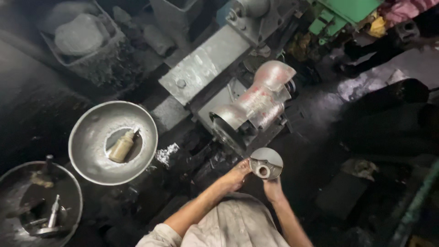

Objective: The person holds a small metal part against a rotating grinding wheel to smooth its surface. They repeatedly dip the part into a liquid-filled bowl, likely for cooling or lubrication, and continue grinding different edges. The person handles multiple small metal components one at a time.

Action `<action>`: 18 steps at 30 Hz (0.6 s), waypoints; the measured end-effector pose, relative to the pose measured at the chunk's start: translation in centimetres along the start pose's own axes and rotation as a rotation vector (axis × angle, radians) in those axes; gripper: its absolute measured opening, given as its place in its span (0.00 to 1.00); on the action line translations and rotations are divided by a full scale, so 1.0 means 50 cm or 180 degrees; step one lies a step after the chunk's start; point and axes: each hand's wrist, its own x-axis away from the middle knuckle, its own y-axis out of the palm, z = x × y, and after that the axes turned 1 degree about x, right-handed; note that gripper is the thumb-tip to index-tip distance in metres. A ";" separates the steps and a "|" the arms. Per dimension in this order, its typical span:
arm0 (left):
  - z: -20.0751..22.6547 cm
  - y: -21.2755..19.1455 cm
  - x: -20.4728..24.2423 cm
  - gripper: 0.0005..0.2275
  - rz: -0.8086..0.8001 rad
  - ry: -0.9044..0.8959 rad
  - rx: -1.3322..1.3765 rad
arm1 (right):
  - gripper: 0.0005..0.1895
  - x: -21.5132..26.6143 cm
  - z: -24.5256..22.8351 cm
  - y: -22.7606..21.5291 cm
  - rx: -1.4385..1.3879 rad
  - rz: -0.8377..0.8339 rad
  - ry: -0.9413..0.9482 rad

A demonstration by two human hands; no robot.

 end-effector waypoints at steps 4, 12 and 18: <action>-0.020 -0.019 -0.019 0.19 0.0180 -0.0183 0.0404 | 0.28 0.022 0.020 -0.027 -0.1292 0.0018 0.0964; 0.031 -0.102 0.086 0.27 0.0212 0.0072 -0.0534 | 0.21 -0.044 -0.080 0.084 -0.3083 -0.0586 0.1664; 0.107 -0.102 0.139 0.15 0.0240 0.1053 -0.1239 | 0.12 -0.107 -0.179 0.180 -0.3639 -0.0522 0.2293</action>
